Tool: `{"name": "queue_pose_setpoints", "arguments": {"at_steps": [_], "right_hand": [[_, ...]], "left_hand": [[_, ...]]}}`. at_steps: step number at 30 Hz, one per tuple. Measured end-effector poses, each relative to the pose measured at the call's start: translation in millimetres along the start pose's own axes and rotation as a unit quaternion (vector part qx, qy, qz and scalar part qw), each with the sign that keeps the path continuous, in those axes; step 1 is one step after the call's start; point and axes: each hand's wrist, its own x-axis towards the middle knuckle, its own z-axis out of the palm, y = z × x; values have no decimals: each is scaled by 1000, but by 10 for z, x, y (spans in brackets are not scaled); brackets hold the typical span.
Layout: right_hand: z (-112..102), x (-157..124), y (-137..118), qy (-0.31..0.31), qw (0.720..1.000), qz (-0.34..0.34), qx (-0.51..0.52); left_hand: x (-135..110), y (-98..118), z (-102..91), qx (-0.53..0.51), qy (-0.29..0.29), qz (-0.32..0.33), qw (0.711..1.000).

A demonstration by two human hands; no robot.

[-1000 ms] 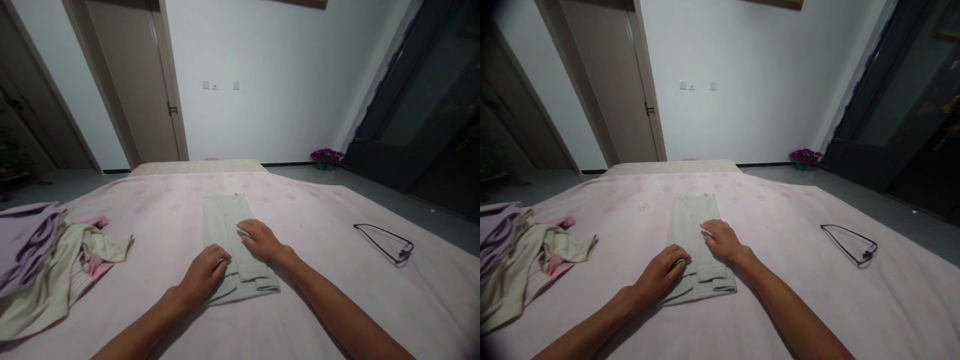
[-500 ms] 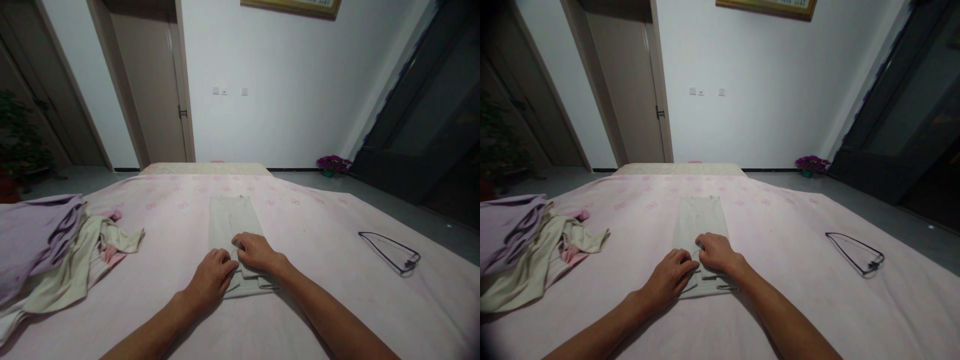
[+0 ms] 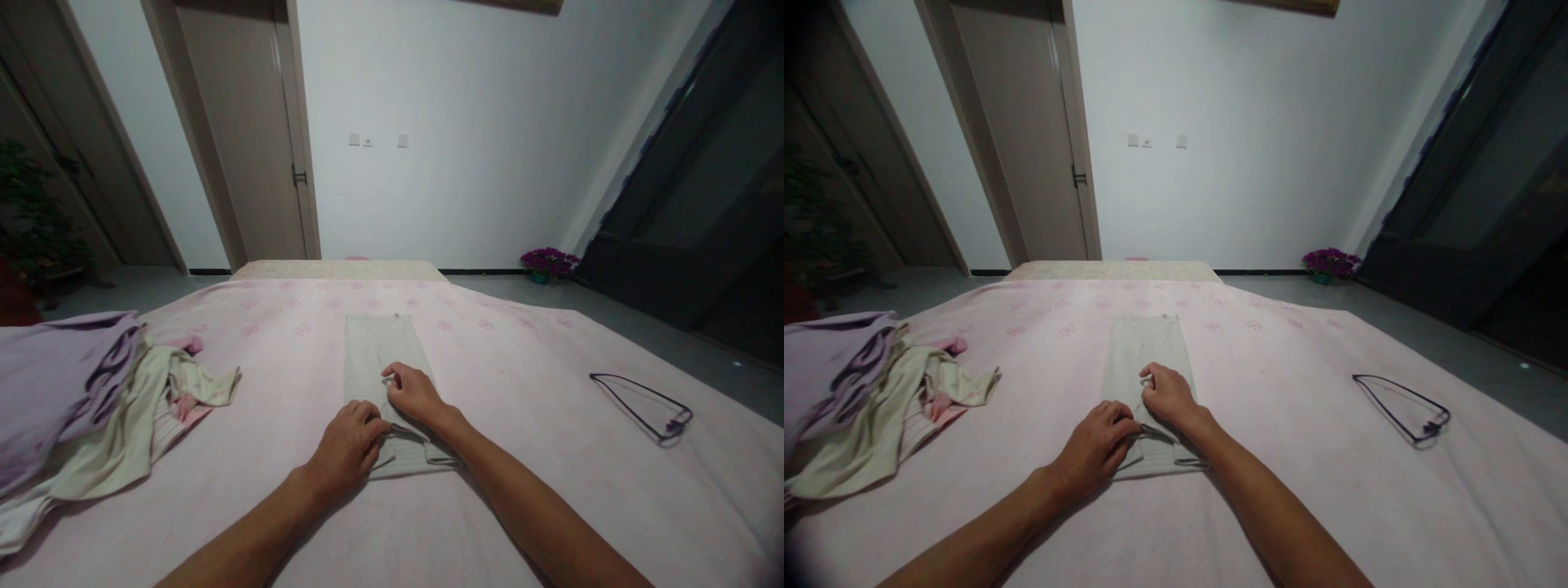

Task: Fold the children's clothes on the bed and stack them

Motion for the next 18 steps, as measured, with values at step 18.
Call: {"name": "queue_pose_setpoints", "arguments": {"at_steps": [18], "right_hand": [[-220,-217,134,-31,984,-176,-14]], "left_hand": [[29,-77,15,-138,33,-67,988]]}}
